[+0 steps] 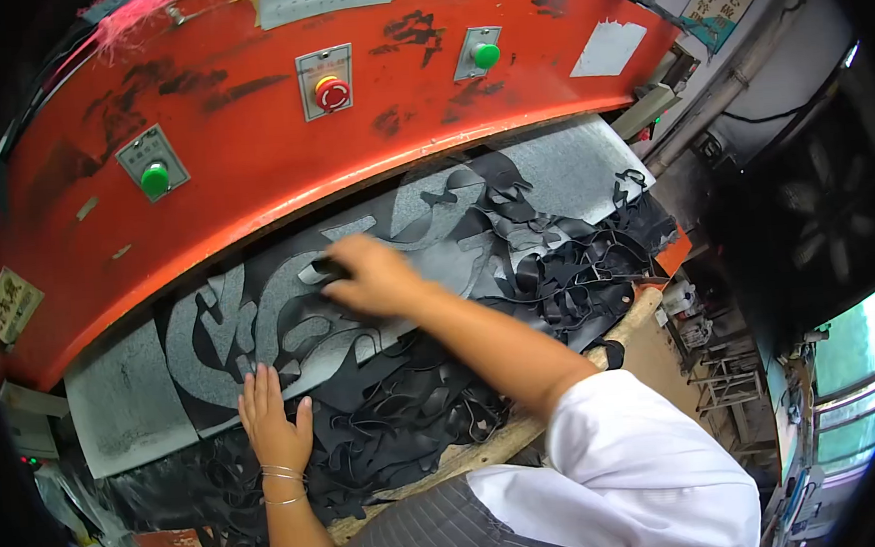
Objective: Cutting out shoe upper components from leather sheets using a hydraulic clicker press and metal dies.
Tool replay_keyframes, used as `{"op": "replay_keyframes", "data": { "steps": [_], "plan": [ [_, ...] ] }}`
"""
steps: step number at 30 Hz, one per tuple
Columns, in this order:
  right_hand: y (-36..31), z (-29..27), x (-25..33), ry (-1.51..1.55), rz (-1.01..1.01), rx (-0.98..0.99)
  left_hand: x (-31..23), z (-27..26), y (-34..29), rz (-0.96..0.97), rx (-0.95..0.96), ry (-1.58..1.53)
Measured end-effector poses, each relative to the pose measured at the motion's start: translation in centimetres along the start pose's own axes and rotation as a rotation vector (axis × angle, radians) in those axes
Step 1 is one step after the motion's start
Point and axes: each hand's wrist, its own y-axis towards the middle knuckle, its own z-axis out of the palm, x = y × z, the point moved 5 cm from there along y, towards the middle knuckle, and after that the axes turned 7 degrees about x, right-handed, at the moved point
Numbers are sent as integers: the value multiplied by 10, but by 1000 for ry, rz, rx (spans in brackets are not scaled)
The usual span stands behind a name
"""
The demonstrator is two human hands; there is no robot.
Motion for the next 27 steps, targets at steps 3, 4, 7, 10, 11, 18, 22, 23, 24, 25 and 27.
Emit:
{"op": "replay_keyframes", "data": {
  "steps": [3,4,7,10,11,18,22,23,24,25,27],
  "plan": [
    [-54,-57,-44,-72,431,-122,8,10,0,18,-57,-10],
    [-66,-65,-51,-99,555,-118,10,12,-1,34,-90,1],
    [-93,-61,-62,-251,607,-22,6,16,2,28,-125,-16],
    [-102,-50,-60,-318,544,-65,8,18,-1,25,-141,-26],
    [-104,-50,-58,-313,524,-7,9,17,-4,27,-144,-21],
    [-119,-64,-63,-294,228,202,6,21,-4,-11,-167,-7],
    [-121,-60,-72,-366,205,131,8,26,3,-26,-145,-24],
    [-121,-59,-73,-365,203,136,7,25,2,-26,-159,-15],
    [-121,-59,-73,-384,185,111,6,25,2,-26,-173,-7],
    [-120,-58,-74,-401,169,84,6,26,4,-15,-198,15],
    [-116,-60,-77,-395,156,64,5,29,10,-20,-203,20]
  ]
}}
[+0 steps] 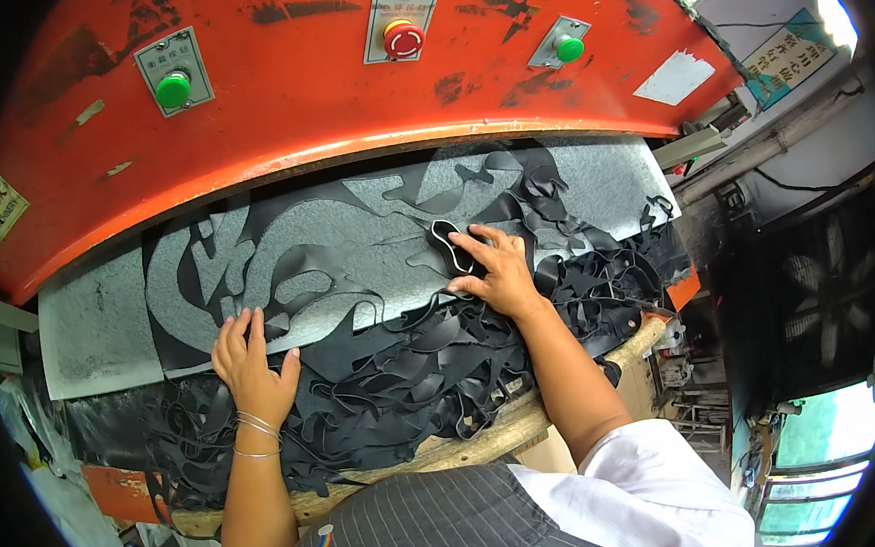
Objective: Cutting out shoe upper components from leather sheets using a hydraulic clicker press and metal dies.
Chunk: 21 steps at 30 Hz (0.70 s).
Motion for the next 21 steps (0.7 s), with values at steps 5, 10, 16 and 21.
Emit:
{"op": "replay_keyframes", "data": {
  "steps": [5,10,16,21],
  "plan": [
    [0,-1,-1,17,-28,-3,-5,-4,1,7,-8,27],
    [-8,-8,1,26,-33,14,-11,-17,-6,-20,62,-20],
    [-18,-49,-10,477,-5,-145,-24,-84,14,-112,-53,-325],
    [-6,-174,-14,454,33,-947,-83,-163,32,32,-414,-417]
  ]
}}
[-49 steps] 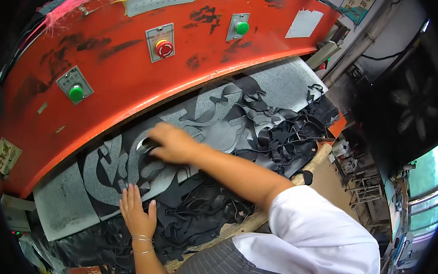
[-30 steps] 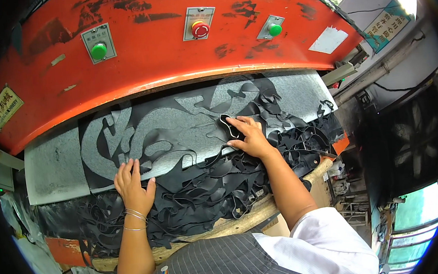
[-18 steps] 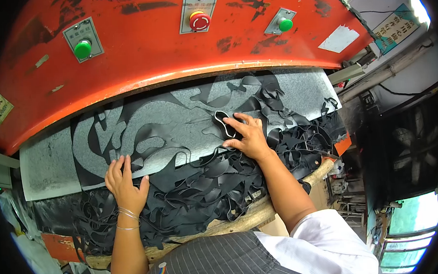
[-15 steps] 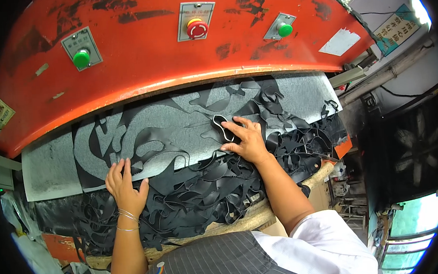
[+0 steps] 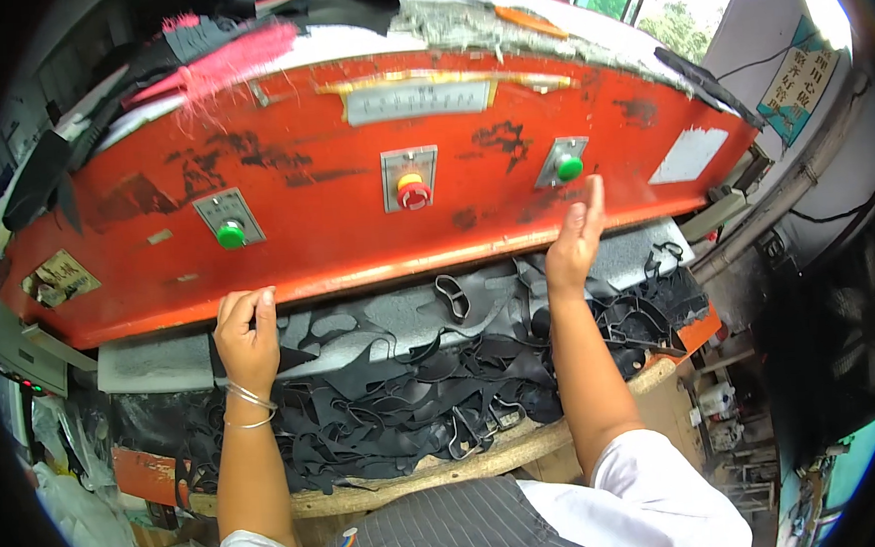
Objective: Cutting out shoe upper components from leather sheets using a hydraulic clicker press and metal dies.
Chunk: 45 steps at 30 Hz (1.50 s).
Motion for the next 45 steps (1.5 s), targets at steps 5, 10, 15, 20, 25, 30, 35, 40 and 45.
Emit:
{"op": "replay_keyframes", "data": {
  "steps": [5,10,15,20,25,30,35,40,45],
  "plan": [
    [40,-4,27,-281,-127,-287,-48,-35,1,390,-358,242],
    [14,-26,40,-358,-64,-240,-51,-43,-4,220,-7,266],
    [-148,-41,73,-56,-244,690,-55,-12,-148,54,325,105],
    [-296,-58,167,-67,-282,1337,-58,32,-268,-9,579,-19],
    [-323,-42,157,-234,-273,1118,-70,40,-272,-18,515,160],
    [-313,-32,142,-213,-252,1224,-55,55,-256,-35,607,131],
    [-223,0,108,-34,224,1524,-48,79,-188,18,911,197],
    [-126,60,5,-507,277,1011,-51,172,-86,198,583,7],
    [-113,105,-77,284,922,1086,-4,228,-87,351,680,256]
  ]
}}
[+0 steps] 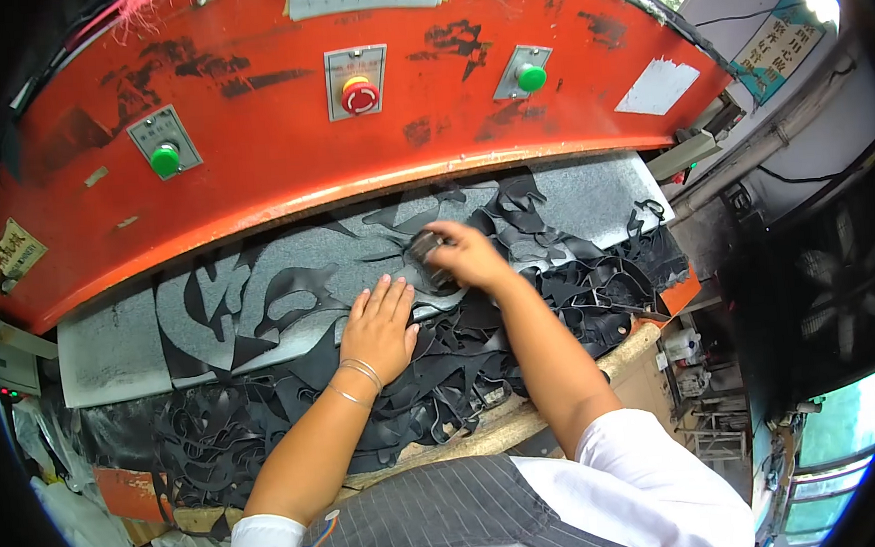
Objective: Cutting out shoe upper components from leather sheets using a hydraulic clicker press and metal dies.
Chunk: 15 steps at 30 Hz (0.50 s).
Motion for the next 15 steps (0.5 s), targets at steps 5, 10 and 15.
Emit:
{"op": "replay_keyframes", "data": {
  "steps": [5,10,15],
  "plan": [
    [7,-41,-14,-258,-257,-296,5,-9,21,-17,50,-176],
    [-6,-9,10,-810,-178,-287,-14,2,38,30,85,-361],
    [-21,-22,4,-828,-101,34,-11,17,37,29,195,-433]
  ]
}}
